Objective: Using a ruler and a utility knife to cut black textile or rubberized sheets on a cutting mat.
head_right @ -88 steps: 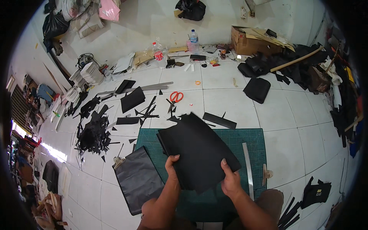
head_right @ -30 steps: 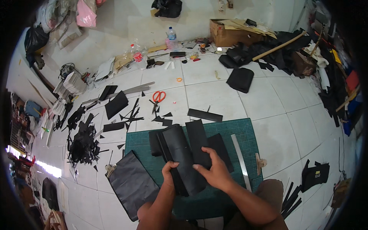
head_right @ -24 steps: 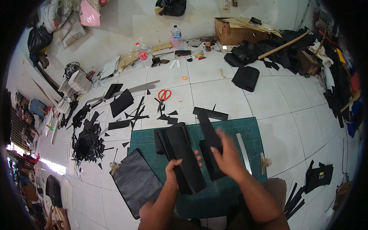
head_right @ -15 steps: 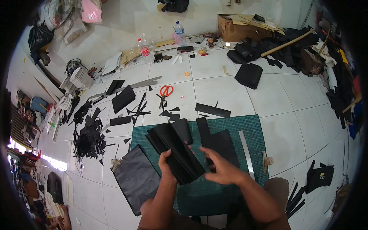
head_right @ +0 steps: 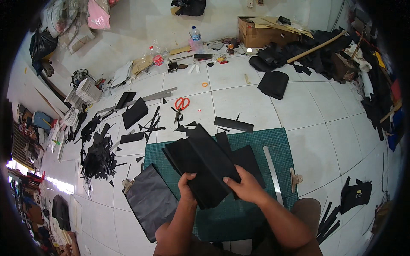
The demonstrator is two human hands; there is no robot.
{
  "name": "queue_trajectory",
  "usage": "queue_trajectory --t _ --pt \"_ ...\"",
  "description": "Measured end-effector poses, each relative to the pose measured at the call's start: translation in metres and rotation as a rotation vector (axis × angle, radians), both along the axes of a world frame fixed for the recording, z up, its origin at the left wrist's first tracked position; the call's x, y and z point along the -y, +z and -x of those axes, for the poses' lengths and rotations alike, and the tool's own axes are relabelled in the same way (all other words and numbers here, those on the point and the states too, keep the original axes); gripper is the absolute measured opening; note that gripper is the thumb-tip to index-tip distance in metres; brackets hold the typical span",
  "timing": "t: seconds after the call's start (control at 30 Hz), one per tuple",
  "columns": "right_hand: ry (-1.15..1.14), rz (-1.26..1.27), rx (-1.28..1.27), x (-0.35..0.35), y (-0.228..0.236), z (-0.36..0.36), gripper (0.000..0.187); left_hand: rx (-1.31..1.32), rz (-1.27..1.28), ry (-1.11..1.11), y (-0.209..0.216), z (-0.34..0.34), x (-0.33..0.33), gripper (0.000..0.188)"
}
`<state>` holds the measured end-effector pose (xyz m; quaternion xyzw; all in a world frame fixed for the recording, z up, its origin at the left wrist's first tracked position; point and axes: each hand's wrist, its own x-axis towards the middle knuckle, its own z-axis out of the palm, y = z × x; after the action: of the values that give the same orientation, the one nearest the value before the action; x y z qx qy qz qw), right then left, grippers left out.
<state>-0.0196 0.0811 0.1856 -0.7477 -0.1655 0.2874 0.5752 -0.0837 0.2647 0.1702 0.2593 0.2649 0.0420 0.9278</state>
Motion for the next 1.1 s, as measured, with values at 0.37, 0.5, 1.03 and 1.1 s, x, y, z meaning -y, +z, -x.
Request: queue_trajectory --t 0.37,0.5,1.03,1.1 --pt "-0.054 -0.093 -0.315 0.017 -0.011 -0.025 0.044 -0.1 -0.071 -0.244 -0.024 0.008 -0.005 0.052" --pt "-0.258 -0.095 -0.246 0.023 -0.022 -0.033 0.034 -0.065 -0.078 -0.212 -0.009 0.004 -0.005 0.059" --pt "-0.258 0.132 -0.264 0.079 -0.059 -0.051 0.037 0.164 -0.011 0.039 -0.003 0.002 -0.03 0.071" --pt "-0.249 0.136 -0.285 0.084 -0.07 -0.052 0.039 0.181 -0.015 0.023 -0.006 0.002 -0.031 0.072"
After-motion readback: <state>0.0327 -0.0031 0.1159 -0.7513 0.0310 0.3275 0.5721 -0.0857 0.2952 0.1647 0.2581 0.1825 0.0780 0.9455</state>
